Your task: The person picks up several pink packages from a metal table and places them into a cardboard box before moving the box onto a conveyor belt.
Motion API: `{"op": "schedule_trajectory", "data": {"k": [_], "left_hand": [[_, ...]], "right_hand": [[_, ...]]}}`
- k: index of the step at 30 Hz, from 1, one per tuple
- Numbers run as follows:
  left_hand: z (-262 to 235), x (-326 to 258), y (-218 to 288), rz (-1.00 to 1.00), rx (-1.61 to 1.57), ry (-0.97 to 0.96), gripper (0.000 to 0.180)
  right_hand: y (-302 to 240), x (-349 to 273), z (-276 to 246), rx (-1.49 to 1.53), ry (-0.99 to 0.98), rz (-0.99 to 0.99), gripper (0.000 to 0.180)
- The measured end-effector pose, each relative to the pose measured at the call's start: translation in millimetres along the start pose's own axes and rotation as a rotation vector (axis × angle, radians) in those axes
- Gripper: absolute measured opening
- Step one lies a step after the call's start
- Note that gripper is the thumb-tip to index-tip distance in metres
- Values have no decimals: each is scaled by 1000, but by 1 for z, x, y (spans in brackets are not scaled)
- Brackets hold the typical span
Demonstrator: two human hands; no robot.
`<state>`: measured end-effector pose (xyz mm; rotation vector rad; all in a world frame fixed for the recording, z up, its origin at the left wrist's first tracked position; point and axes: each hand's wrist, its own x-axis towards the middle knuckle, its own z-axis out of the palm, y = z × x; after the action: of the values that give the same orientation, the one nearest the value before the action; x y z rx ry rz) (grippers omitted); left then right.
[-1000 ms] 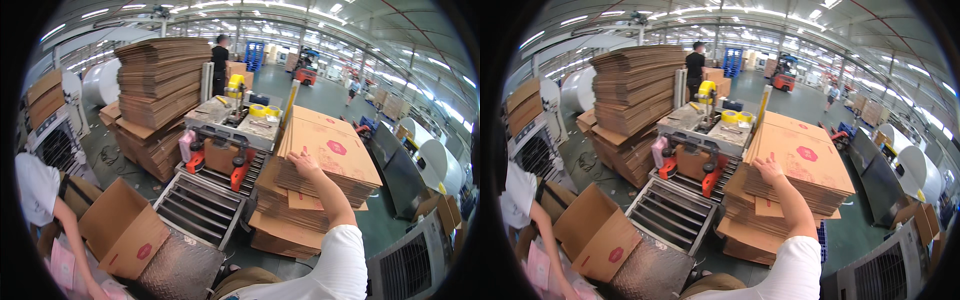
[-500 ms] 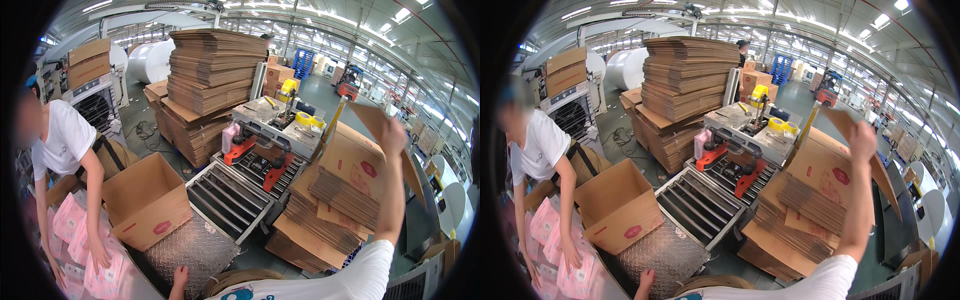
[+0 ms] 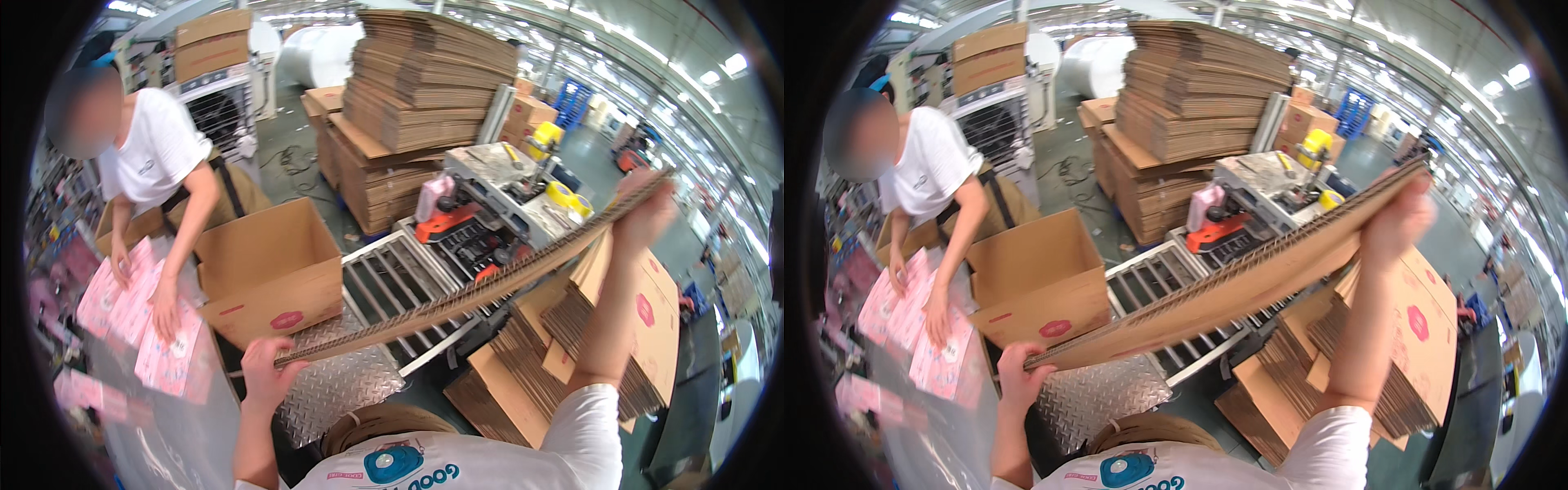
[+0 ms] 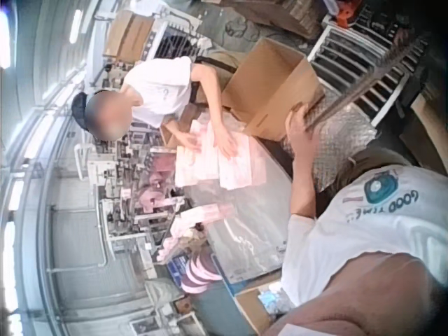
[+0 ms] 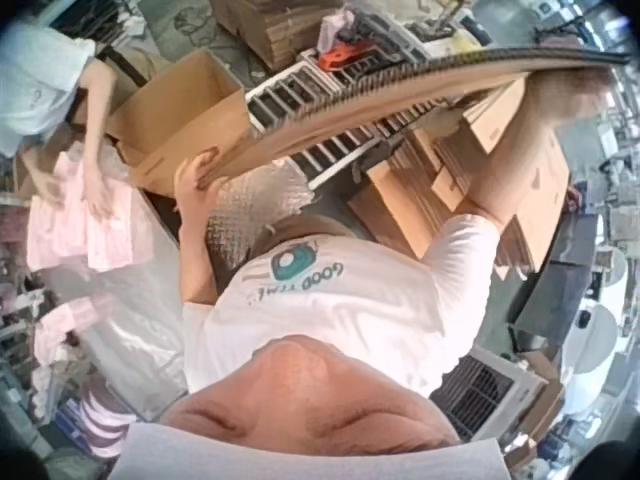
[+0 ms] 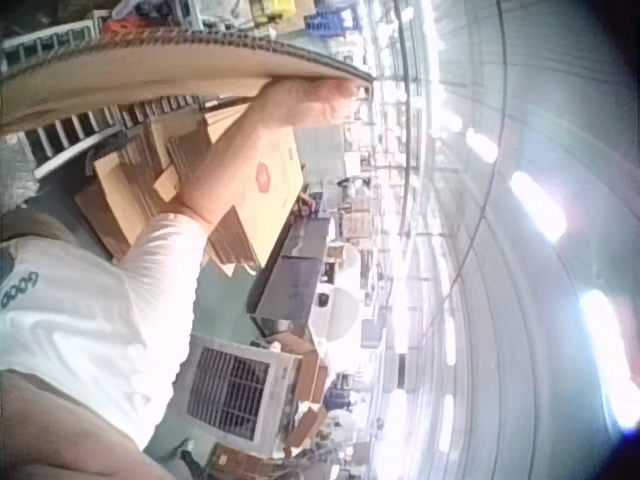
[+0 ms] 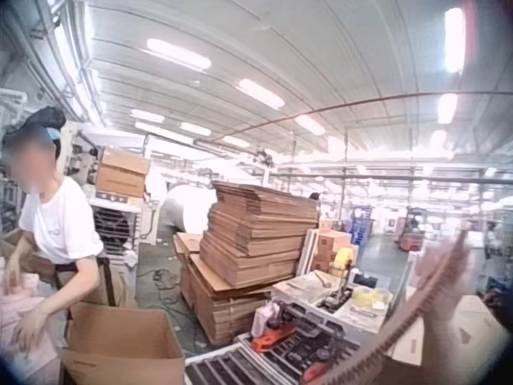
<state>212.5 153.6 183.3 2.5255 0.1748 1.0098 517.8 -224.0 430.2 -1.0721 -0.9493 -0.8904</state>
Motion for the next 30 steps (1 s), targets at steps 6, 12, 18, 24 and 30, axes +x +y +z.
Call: {"op": "schedule_trajectory", "data": {"k": [6, 12, 18, 24, 30], "left_hand": [[8, -27, 9, -72, 364, -257, 33], [30, -22, 15, -254, 436, -473, 38], [21, 20, -17, -498, 106, -667, 48], [8, 8, -73, -630, 164, -661, 39], [62, -30, -78, -916, -470, 94, 36]], "right_hand": [[200, -233, 10, -594, -208, 858, 47], [178, -336, 86, -104, -48, 1344, 98], [158, -324, 49, -78, -182, 1360, 70], [143, -251, 16, -190, -775, 1264, 47], [131, -257, 22, -410, -1846, 617, 73]]}}
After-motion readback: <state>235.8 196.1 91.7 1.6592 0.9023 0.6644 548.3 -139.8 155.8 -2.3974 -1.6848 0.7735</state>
